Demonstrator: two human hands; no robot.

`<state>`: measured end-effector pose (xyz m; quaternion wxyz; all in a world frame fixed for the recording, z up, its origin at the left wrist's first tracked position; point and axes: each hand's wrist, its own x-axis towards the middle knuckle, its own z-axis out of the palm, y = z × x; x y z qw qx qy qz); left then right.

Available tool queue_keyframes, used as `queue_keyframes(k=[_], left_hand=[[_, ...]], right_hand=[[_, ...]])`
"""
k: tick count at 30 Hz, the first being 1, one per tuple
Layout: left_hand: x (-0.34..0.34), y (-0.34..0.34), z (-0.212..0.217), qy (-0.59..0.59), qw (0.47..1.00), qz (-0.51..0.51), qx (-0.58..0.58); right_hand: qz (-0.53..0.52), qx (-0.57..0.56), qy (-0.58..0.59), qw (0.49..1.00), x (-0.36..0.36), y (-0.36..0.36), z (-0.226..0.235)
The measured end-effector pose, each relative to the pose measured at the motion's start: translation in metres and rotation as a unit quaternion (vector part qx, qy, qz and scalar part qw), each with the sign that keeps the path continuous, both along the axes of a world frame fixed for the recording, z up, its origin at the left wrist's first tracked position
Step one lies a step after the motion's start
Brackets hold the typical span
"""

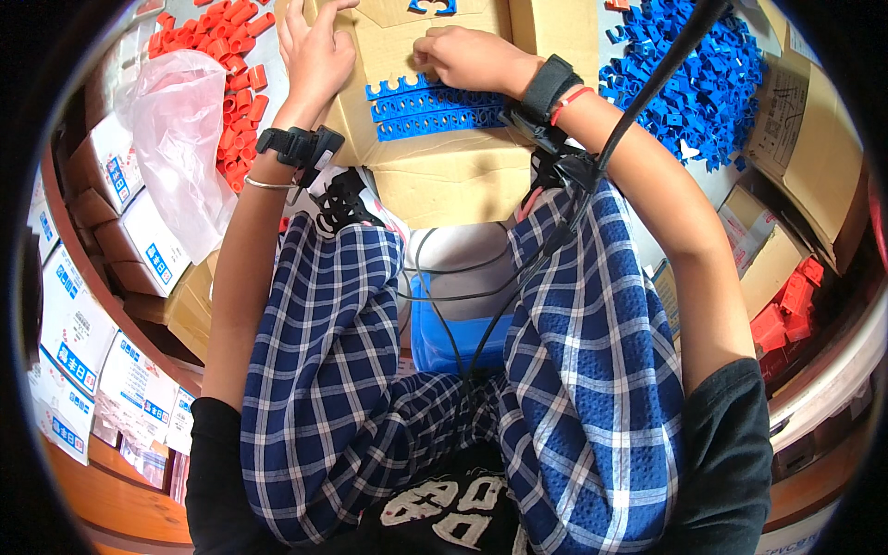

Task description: The person snaps blue plastic clips onto a blue mounting strip by hand. They pick up individual blue clips from a box and press them into the corresponding slots on the strip until the strip is partially filled.

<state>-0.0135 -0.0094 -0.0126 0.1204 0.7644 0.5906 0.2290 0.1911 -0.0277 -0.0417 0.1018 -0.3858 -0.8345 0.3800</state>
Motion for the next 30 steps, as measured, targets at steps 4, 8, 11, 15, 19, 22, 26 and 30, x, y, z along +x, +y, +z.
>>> queue_keyframes(k=[4,8,11,15,19,22,26,30], left_hand=[[0.004,0.001,0.000,0.009,1.000,-0.005,0.005],[0.003,0.000,0.002,-0.011,1.000,-0.006,0.006],[0.003,0.000,0.004,-0.013,1.000,-0.007,0.012],[0.003,0.002,0.002,-0.024,1.000,-0.010,0.013],[-0.011,0.006,-0.013,0.015,1.000,-0.023,-0.006],[-0.009,0.004,-0.016,0.016,1.000,-0.015,-0.006],[-0.005,0.002,-0.013,0.019,1.000,-0.003,-0.018],[-0.004,0.002,-0.012,0.021,0.999,0.002,-0.031]], right_hand=[[0.054,-0.017,0.015,0.998,-0.009,-0.006,-0.015],[0.075,-0.002,0.023,0.997,-0.024,-0.014,-0.016],[0.076,-0.009,0.006,0.997,-0.026,-0.018,-0.014],[0.062,-0.018,0.010,0.998,-0.026,-0.016,-0.007],[0.039,0.029,0.001,0.999,-0.020,-0.010,0.001],[0.015,0.044,-0.013,0.999,-0.008,-0.006,0.008],[-0.059,0.123,-0.013,0.991,0.002,-0.005,0.010],[-0.093,0.140,-0.045,0.985,0.006,0.001,0.017]])
